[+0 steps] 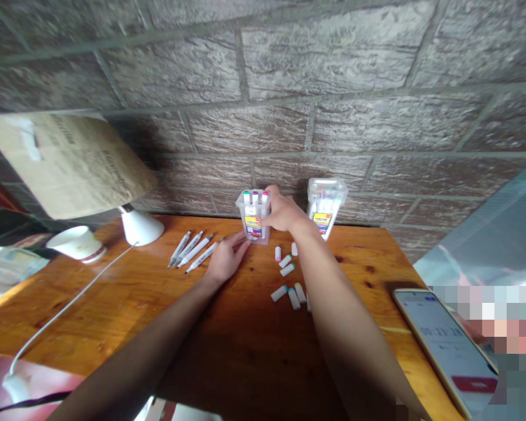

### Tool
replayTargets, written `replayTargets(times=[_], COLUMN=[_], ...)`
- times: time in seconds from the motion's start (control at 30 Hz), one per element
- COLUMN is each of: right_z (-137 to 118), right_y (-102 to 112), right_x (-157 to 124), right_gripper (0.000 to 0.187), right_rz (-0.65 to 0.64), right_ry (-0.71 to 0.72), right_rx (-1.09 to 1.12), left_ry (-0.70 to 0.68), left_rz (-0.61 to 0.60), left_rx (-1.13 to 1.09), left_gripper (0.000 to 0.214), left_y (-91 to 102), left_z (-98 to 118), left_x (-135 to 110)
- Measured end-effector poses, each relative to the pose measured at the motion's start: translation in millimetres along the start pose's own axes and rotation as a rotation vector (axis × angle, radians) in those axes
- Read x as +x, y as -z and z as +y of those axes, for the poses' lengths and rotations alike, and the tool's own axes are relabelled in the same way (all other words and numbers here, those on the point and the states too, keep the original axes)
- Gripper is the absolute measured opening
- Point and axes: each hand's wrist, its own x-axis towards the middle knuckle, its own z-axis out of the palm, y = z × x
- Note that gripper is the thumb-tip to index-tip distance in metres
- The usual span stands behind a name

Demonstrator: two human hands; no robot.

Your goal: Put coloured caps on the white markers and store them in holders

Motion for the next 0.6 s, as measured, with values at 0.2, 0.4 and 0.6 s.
replayTargets(times=[0.2,0.4,0.6], right_z=[1,5,-3], right_y=[1,-3,8], right_x=[1,5,-3], right_gripper=[0.088,0.115,0.126], right_rz=[-0.024,-0.060,-0.093], right_ry=[-0.025,-0.042,-0.086], right_rx=[-0.004,0.019,-0.033], left_ry=[-0.005,0.001,0.008], left_rz=[-0.079,-0.074,-0.074], left_rx=[-0.055,-0.096,-0.113], left_gripper=[0.040,0.038,0.038], left_y=[0.4,0.8,-1.0], left_z=[2,1,-1], left_x=[0,0,0])
